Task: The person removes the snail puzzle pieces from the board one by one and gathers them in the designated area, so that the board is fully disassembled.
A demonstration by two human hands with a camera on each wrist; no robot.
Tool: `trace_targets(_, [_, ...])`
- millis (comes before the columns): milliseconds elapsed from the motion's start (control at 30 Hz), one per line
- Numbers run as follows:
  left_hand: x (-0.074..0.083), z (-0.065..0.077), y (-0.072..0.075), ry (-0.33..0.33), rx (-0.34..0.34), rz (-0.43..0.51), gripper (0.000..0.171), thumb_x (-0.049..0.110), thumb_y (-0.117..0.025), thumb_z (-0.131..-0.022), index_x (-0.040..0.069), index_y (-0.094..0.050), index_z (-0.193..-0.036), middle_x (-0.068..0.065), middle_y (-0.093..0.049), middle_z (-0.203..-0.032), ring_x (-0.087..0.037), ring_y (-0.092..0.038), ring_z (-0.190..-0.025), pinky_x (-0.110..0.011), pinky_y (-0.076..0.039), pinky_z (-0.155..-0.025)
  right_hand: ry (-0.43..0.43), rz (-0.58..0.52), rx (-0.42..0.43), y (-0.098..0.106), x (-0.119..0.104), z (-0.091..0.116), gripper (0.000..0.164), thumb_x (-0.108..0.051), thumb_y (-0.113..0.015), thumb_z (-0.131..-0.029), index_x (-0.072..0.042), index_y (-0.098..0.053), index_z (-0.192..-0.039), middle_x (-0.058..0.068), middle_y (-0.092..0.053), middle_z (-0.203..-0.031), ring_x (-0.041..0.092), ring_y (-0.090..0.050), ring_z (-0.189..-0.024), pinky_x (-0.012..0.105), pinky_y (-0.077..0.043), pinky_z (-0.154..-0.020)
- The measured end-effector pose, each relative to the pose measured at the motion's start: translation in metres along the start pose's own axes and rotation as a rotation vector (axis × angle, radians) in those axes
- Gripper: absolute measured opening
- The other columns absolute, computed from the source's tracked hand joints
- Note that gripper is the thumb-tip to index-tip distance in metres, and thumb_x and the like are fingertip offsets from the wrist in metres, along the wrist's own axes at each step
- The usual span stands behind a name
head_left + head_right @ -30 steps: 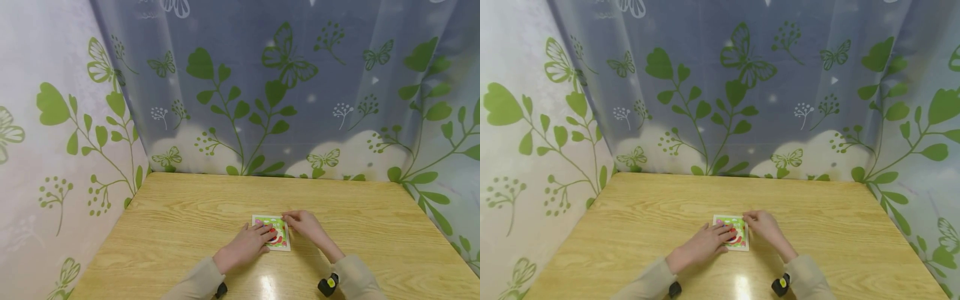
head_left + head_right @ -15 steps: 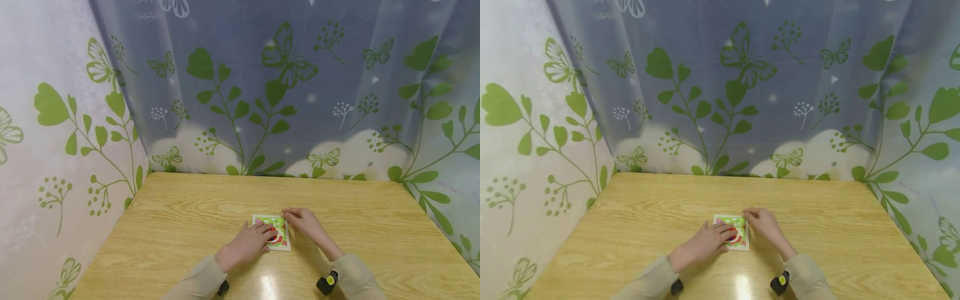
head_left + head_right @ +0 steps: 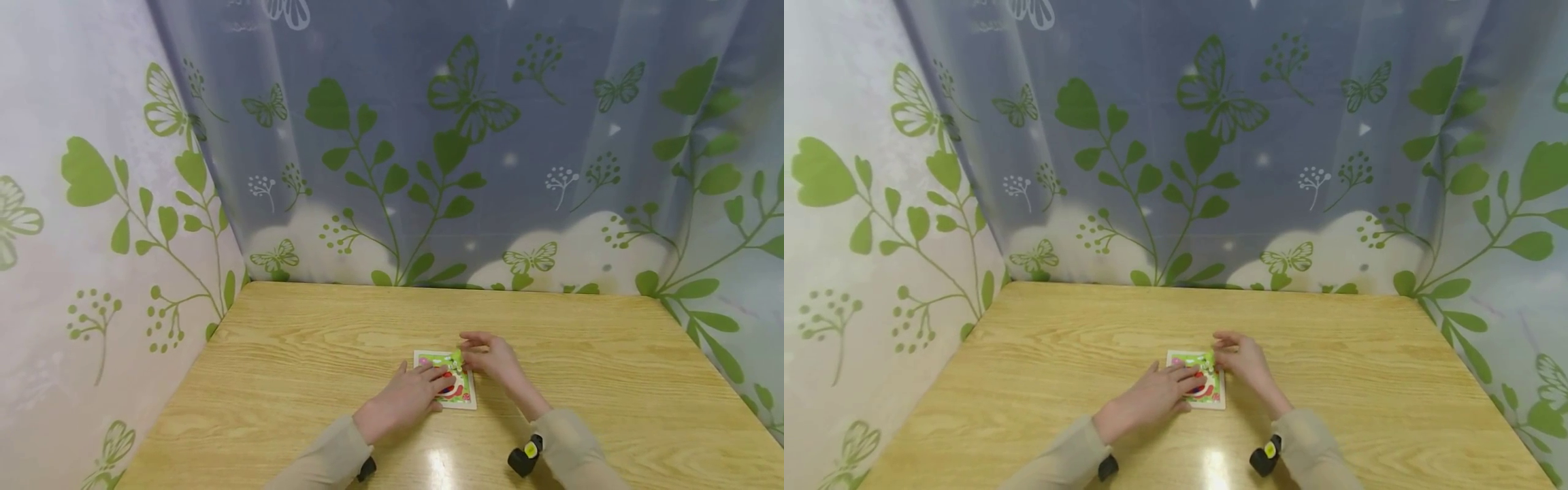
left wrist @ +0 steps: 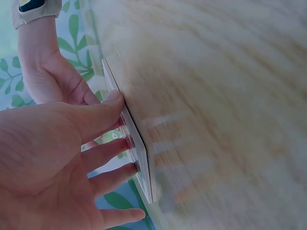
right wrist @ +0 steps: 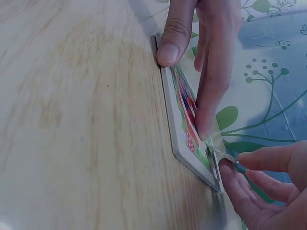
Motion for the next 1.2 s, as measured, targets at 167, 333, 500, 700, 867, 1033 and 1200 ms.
trace_targets(167, [0.001,0.0,0.002,0.005,-0.002,0.005,0.054,0.04,-0.06,-0.1,0.028,-0.048,-0.152,0.007,-0.042,-0.159,-0.02,-0.042,-0.145,-0.058,-0.04,-0.112,-0.02,-0.001,0.002,0.0,0.0,-0.001,0.037,0.009,-0.066,-0.091,0.018,-0.059,-0.126,0.029,-0.068,-0.108,0.019,-0.071,-0.08,0.027,-0.062,-0.069])
trace_targets(333, [0.0,0.0,0.0,0.013,-0.022,0.005,0.055,0.039,-0.058,-0.101,0.029,-0.046,-0.154,0.007,-0.039,-0.16,-0.02,-0.041,-0.146,-0.057,-0.039,-0.113,-0.036,0.02,-0.012,-0.001,0.0,-0.002,0.027,0.002,-0.062,-0.096,0.019,-0.063,-0.118,0.026,-0.072,-0.098,0.016,-0.071,-0.072,0.03,-0.062,-0.067])
trace_targets(500, [-0.001,0.0,-0.001,0.01,-0.032,0.023,0.054,0.042,-0.055,-0.103,0.029,-0.045,-0.154,0.007,-0.038,-0.161,-0.021,-0.039,-0.147,-0.058,-0.038,-0.114,-0.037,0.05,-0.007,-0.003,0.001,-0.002,0.025,0.003,-0.063,-0.096,0.017,-0.065,-0.117,0.024,-0.071,-0.098,0.017,-0.07,-0.071,0.03,-0.062,-0.067])
trace_targets(700, [-0.001,0.0,-0.002,0.001,-0.026,0.038,0.053,0.042,-0.053,-0.104,0.027,-0.045,-0.154,0.005,-0.039,-0.161,-0.022,-0.039,-0.147,-0.058,-0.037,-0.115,-0.032,0.07,0.026,-0.004,0.002,-0.002,0.023,0.007,-0.067,-0.091,0.013,-0.067,-0.113,0.02,-0.07,-0.099,0.015,-0.068,-0.073,0.029,-0.062,-0.067])
trace_targets(867, [-0.001,0.0,-0.001,0.005,-0.022,0.054,0.053,0.04,-0.054,-0.104,0.026,-0.045,-0.154,0.003,-0.039,-0.161,-0.024,-0.039,-0.147,-0.058,-0.038,-0.114,-0.027,0.039,0.045,-0.001,0.002,-0.001,0.022,0.007,-0.066,-0.092,0.014,-0.066,-0.113,0.02,-0.069,-0.098,0.017,-0.07,-0.075,0.03,-0.063,-0.067])
trace_targets(1033, [-0.001,0.0,-0.002,0.013,-0.033,0.067,0.054,0.041,-0.055,-0.103,0.027,-0.045,-0.154,0.004,-0.038,-0.161,-0.023,-0.038,-0.147,-0.058,-0.038,-0.114,-0.021,0.034,0.069,0.004,0.002,0.0,0.023,0.006,-0.067,-0.091,0.014,-0.066,-0.113,0.017,-0.069,-0.096,0.015,-0.068,-0.075,0.027,-0.062,-0.068])
trace_targets(1200, [0.0,0.0,-0.002,0.013,-0.028,0.066,0.053,0.041,-0.055,-0.103,0.027,-0.046,-0.154,0.005,-0.039,-0.161,-0.023,-0.038,-0.147,-0.057,-0.038,-0.115,-0.015,0.046,0.085,0.012,0.003,0.004,0.025,0.004,-0.067,-0.091,0.013,-0.066,-0.114,0.016,-0.069,-0.095,0.016,-0.069,-0.077,0.029,-0.062,-0.07])
Point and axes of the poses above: each hand's wrist, its own z-axis away from the middle knuckle, its own y-axis out of the back of the hand, x = y × z, the point moved 2 cm from there along -z, towards the middle knuckle
